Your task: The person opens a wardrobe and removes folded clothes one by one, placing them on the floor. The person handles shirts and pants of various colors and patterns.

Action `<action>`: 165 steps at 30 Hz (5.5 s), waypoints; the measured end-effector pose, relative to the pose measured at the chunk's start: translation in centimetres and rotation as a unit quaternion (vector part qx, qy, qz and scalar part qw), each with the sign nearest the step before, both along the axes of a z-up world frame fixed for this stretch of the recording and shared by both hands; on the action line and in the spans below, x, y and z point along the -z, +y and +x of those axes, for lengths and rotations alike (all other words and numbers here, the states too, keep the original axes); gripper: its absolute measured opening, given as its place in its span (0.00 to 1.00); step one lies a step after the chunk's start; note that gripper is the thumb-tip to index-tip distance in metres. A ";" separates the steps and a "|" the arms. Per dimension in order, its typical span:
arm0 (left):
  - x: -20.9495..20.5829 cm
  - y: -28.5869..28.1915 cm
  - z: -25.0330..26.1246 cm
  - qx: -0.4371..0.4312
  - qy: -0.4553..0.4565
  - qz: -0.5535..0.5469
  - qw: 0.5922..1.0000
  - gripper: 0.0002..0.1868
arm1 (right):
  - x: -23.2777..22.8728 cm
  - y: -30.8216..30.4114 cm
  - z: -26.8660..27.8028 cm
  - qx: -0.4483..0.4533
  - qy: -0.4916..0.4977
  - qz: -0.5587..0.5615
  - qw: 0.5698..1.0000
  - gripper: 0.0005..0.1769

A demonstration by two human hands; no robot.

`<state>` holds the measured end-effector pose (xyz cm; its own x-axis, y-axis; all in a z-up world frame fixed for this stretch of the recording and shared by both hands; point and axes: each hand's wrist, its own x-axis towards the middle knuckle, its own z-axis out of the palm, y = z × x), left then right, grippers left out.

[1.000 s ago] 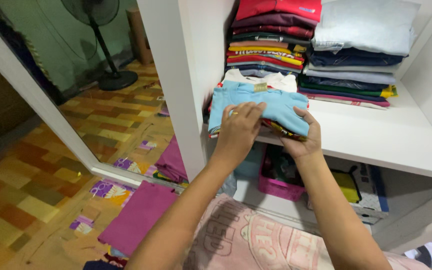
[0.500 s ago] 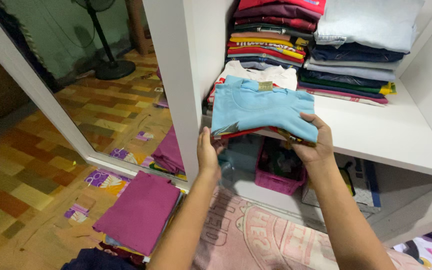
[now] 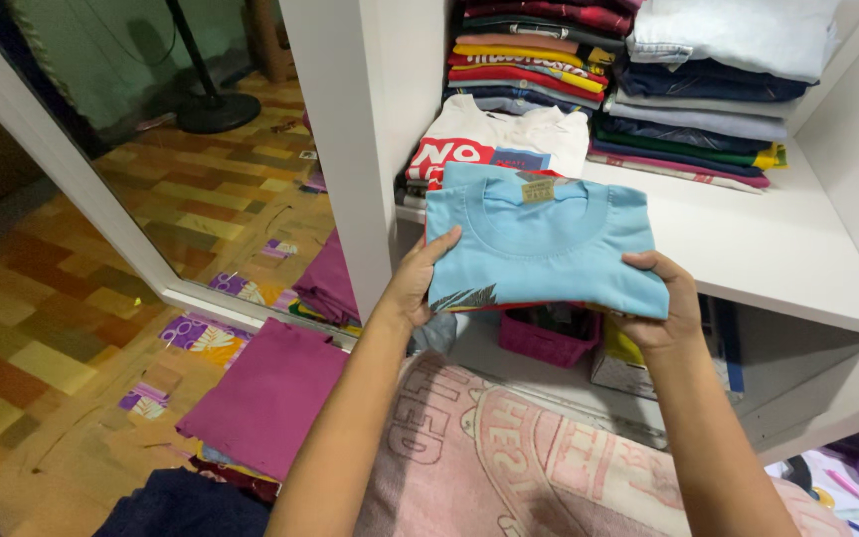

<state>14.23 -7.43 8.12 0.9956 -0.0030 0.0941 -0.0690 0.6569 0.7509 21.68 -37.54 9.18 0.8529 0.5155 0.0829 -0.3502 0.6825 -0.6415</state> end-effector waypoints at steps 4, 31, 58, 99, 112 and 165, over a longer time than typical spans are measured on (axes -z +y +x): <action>-0.1 0.1 -1.8 -0.025 0.017 0.044 0.999 0.26 | 0.6 -0.9 -1.0 0.016 -0.009 -0.033 0.999 0.30; 9.0 12.1 -24.5 -0.294 0.113 0.054 0.948 0.27 | 4.4 17.3 -10.0 -0.264 -0.058 -0.292 0.918 0.28; 29.3 16.4 -25.6 -0.560 0.196 0.053 0.803 0.38 | 30.9 41.8 -5.2 -0.053 -0.257 -0.400 0.878 0.28; 21.6 14.9 -23.7 -0.466 0.275 0.691 0.480 0.41 | 24.6 38.6 -10.6 0.080 -0.609 -0.450 0.649 0.32; 25.9 17.2 -21.9 -0.378 0.269 0.757 0.460 0.37 | 27.1 39.0 -10.2 -0.158 -0.646 -0.486 0.567 0.39; -3.1 2.4 8.9 -0.377 -0.298 0.801 0.357 0.21 | 1.1 13.1 -0.3 0.026 -0.065 -0.021 0.997 0.27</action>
<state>23.16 -4.98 11.25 0.5757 -0.2805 0.7680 -0.2332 -0.9566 -0.1746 21.42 -24.44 8.07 0.8619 0.4762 0.1741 -0.2270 0.6695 -0.7073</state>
